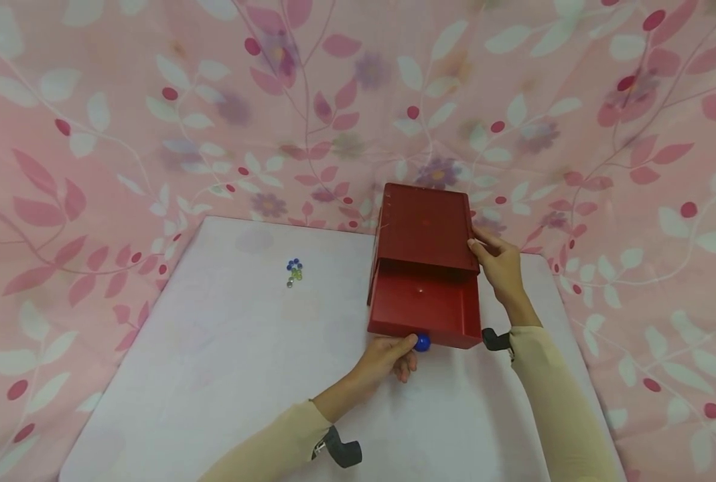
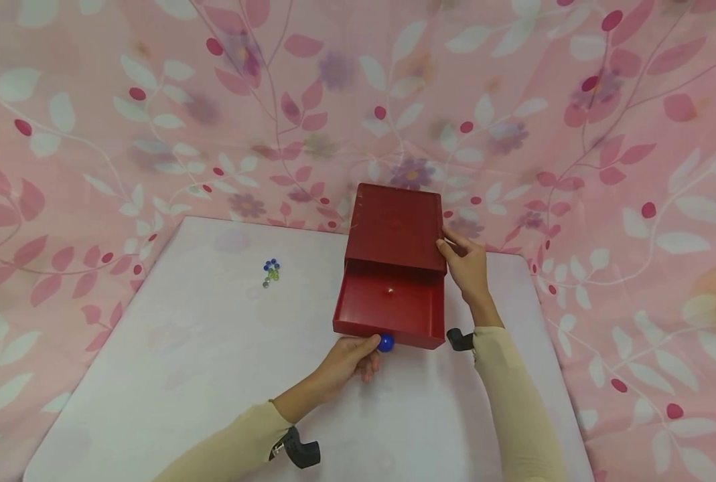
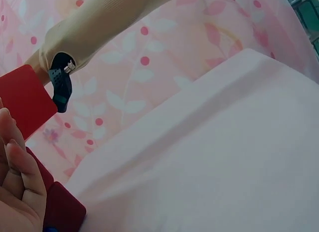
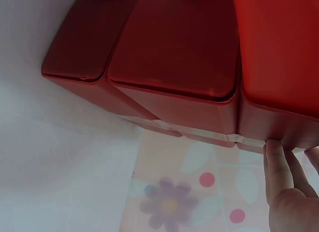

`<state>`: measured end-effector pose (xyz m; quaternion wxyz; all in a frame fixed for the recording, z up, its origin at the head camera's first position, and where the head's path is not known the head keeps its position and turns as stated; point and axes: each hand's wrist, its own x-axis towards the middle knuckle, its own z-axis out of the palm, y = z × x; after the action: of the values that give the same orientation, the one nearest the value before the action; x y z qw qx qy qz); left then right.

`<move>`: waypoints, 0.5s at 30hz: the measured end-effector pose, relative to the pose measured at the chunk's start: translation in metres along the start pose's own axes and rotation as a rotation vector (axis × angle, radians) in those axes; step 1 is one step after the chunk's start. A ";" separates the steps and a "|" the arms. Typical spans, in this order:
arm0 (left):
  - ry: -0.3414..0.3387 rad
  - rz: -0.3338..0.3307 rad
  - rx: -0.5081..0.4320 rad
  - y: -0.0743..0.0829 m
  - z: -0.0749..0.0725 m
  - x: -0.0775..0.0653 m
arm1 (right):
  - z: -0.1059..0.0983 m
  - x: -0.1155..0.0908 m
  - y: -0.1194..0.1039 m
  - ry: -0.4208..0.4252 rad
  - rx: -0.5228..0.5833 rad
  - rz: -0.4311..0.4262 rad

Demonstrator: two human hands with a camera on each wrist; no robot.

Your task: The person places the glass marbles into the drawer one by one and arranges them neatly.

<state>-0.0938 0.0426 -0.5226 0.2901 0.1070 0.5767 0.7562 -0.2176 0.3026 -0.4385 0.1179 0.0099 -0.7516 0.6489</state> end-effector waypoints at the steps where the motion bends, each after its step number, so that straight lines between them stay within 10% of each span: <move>1: 0.002 0.000 -0.003 -0.001 0.000 0.000 | 0.000 0.000 0.000 0.002 0.005 0.004; 15: 0.041 0.020 -0.013 -0.006 0.008 -0.007 | 0.000 0.001 0.003 0.000 0.056 -0.005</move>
<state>-0.0824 0.0466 -0.5246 0.2713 0.0951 0.5767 0.7647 -0.2186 0.3035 -0.4408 0.1193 0.0152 -0.7330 0.6695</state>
